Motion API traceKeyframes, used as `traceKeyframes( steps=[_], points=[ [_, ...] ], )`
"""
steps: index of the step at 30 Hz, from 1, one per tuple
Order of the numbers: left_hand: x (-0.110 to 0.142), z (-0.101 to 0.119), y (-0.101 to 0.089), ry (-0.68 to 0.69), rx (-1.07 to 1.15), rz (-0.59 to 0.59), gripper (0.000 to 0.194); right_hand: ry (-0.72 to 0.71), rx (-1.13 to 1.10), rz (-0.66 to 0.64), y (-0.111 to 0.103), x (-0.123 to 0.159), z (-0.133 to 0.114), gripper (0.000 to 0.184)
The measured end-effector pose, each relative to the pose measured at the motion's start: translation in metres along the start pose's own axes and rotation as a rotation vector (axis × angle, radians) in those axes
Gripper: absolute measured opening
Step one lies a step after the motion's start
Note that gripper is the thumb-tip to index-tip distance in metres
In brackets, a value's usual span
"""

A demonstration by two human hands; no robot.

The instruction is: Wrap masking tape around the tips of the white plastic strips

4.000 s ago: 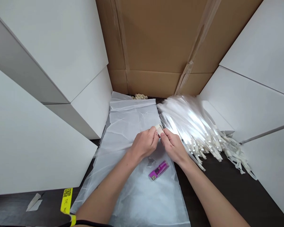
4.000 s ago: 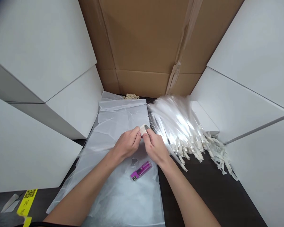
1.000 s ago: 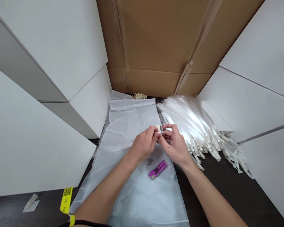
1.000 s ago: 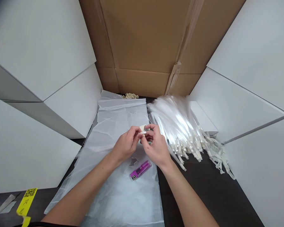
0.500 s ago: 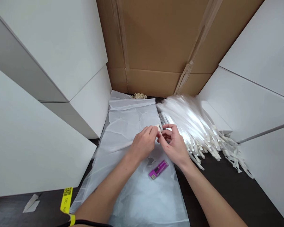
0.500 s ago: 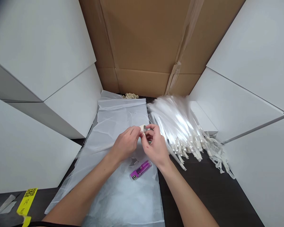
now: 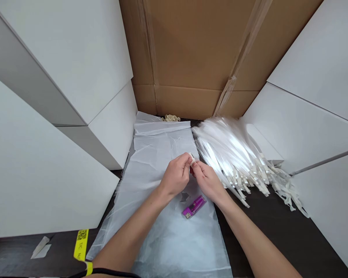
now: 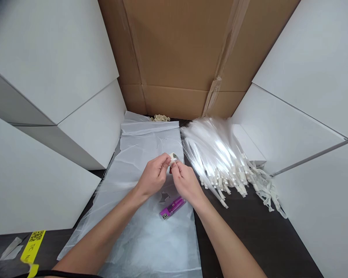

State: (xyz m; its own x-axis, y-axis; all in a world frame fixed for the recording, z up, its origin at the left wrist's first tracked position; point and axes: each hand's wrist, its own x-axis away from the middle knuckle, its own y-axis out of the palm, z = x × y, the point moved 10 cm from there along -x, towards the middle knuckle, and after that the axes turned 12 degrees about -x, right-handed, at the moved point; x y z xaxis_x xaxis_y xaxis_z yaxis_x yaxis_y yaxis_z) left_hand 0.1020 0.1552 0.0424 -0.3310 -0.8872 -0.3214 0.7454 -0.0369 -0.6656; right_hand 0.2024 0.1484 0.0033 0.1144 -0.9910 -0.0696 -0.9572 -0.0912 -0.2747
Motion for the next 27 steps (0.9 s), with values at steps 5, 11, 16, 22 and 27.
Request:
traceKeyframes(
  steps=[5, 11, 16, 22, 27],
  points=[
    [-0.001, -0.004, 0.001, -0.05, 0.028, -0.07, 0.033, -0.179, 0.074, 0.029, -0.003, -0.005, -0.008, 0.031],
    [0.004, -0.012, 0.005, -0.137, 0.151, -0.252, 0.04, -0.451, 0.127, -0.094, 0.001, -0.004, -0.025, 0.026],
    [0.011, -0.014, 0.019, -0.211, 0.374, -0.435, 0.046, -0.559, 0.183, -0.102, 0.0, -0.002, -0.025, 0.026],
    [0.027, -0.014, 0.038, -0.303, 0.593, -0.695, 0.051, -0.657, 0.233, -0.213, 0.0, 0.004, -0.023, 0.029],
    [0.027, -0.014, 0.039, -0.285, 0.539, -0.716, 0.051, -0.727, 0.307, -0.316, -0.006, 0.01, -0.034, 0.034]
  ],
)
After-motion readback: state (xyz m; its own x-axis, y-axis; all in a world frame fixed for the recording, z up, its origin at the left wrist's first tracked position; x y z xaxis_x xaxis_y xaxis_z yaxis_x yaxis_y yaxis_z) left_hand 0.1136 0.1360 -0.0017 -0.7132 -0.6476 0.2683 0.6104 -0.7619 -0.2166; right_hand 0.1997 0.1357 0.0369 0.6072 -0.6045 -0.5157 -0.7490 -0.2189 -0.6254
